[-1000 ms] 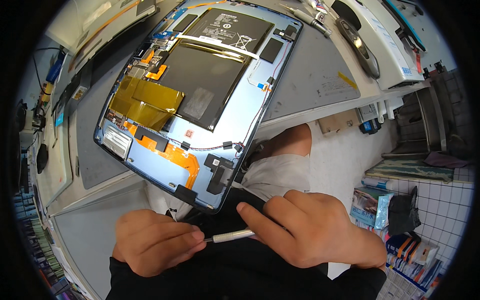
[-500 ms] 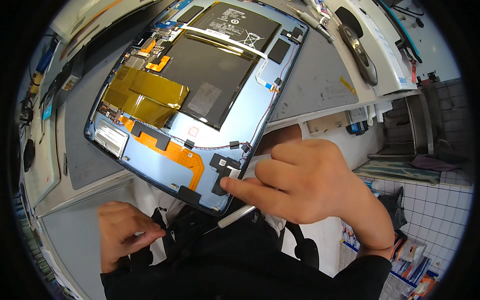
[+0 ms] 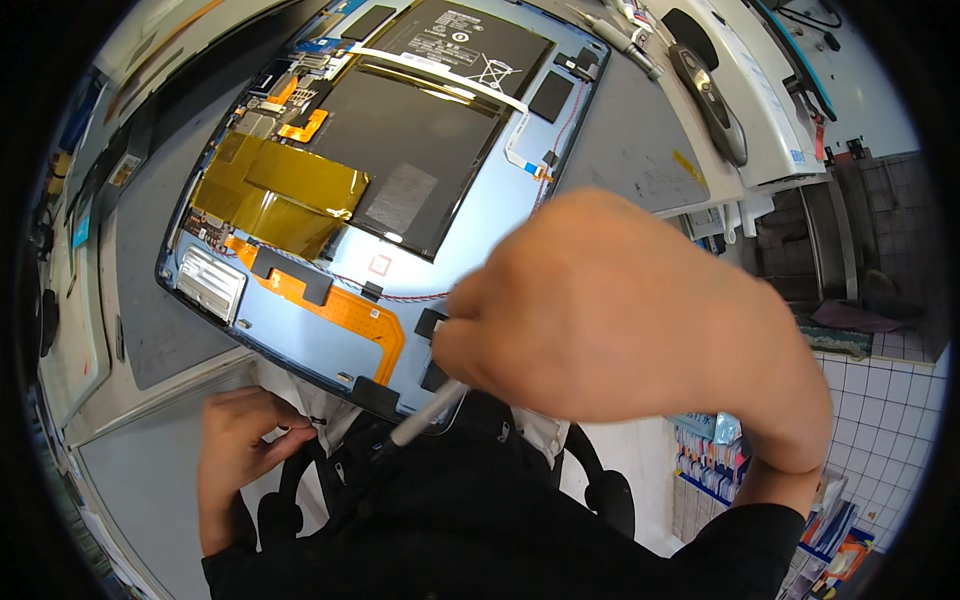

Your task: The person uses a screwdriver to remove screws from the back of a disassembled tablet. They then use a metal prying tool to carefully pry open the device's casing along the edges.

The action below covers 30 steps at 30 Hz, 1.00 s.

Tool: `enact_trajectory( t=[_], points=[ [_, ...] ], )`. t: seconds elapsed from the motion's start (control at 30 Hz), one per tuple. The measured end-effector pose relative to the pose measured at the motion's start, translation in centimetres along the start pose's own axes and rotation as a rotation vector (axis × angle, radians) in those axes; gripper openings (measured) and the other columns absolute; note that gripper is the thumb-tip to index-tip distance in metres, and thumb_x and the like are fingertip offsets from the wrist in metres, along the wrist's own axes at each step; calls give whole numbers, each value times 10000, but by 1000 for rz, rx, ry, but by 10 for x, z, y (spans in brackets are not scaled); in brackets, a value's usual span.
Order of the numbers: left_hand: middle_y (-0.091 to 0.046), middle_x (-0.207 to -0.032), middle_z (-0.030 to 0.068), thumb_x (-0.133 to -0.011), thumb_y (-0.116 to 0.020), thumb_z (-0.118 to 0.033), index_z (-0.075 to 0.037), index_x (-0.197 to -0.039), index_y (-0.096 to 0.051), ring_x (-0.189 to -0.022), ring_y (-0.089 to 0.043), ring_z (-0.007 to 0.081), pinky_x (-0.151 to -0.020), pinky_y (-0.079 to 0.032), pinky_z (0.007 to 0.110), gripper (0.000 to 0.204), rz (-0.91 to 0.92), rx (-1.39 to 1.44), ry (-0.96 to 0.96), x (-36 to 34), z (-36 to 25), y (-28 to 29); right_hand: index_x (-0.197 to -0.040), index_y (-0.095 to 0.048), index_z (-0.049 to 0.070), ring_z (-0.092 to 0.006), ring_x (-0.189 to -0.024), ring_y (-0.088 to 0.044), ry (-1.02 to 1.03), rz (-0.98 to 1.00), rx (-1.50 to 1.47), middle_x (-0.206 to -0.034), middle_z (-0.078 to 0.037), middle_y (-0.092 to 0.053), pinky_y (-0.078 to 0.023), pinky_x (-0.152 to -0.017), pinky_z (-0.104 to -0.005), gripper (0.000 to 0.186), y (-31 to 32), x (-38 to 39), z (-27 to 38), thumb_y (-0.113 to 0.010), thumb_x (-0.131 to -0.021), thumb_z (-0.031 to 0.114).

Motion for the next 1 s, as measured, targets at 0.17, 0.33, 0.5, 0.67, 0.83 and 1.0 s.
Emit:
enact_trajectory(
  t=[0.17, 0.33, 0.5, 0.67, 0.83, 1.0],
  points=[
    [-591, -617, -4, -601, -704, -137, -87, -634, -604, -540, -545, 163, -449, -405, 246, 116, 17, 28, 13, -1, 5, -2, -653, -533, 79, -167, -457, -487, -23, 184, -123, -516, -3, -437, -352, -377, -280, 82, 0, -12, -10, -591, -667, 135],
    [-596, -637, 19, -628, -685, -105, -76, -682, -623, -533, -542, 161, -454, -407, 254, 87, -18, 22, 157, 6, 31, -3, -697, -566, 83, -169, -470, -511, -24, -27, -267, -539, 0, -489, -365, -396, -280, 83, 8, 2, -18, -591, -686, 161],
    [-602, -686, 60, -684, -642, -92, -51, -749, -621, -575, -559, 166, -512, -424, 265, 81, -6, -55, 473, 38, 84, -6, -690, -568, 51, -180, -467, -522, -354, -131, -379, -558, -14, -523, -385, -426, -268, 145, 17, 46, -36, -585, -707, 194],
    [-613, -807, 94, -701, -586, -58, -43, -863, -605, -745, -582, 231, -656, -453, 322, 164, 105, -151, 630, 104, 170, -14, -697, -560, 51, -188, -429, -465, -349, -171, -283, -516, -30, -466, -335, -392, -276, 131, 15, 70, -46, -634, -657, 152],
    [-568, -999, 142, -678, -580, -55, -34, -1006, -546, -915, -530, 300, -776, -427, 375, 331, 276, -318, 838, 119, 177, -17, -687, -564, 68, -161, -405, -428, -102, -223, -39, -495, -9, -380, -299, -361, -271, 125, 13, 56, -23, -631, -669, 172],
    [-568, -997, 151, -665, -612, -81, -18, -1035, -525, -905, -541, 289, -778, -428, 352, 385, 150, -185, 641, 90, 143, -14, -747, -583, 89, -128, -402, -422, -56, -250, -136, -500, 12, -366, -292, -344, -267, 124, 6, 43, -10, -608, -716, 206]
  ],
)
Point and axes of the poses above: each hand's wrist, its own x-axis away from the middle knuckle, its own y-axis out of the back of the hand, z = x × y, the point moved 6 cm from there along -x, towards the middle knuckle
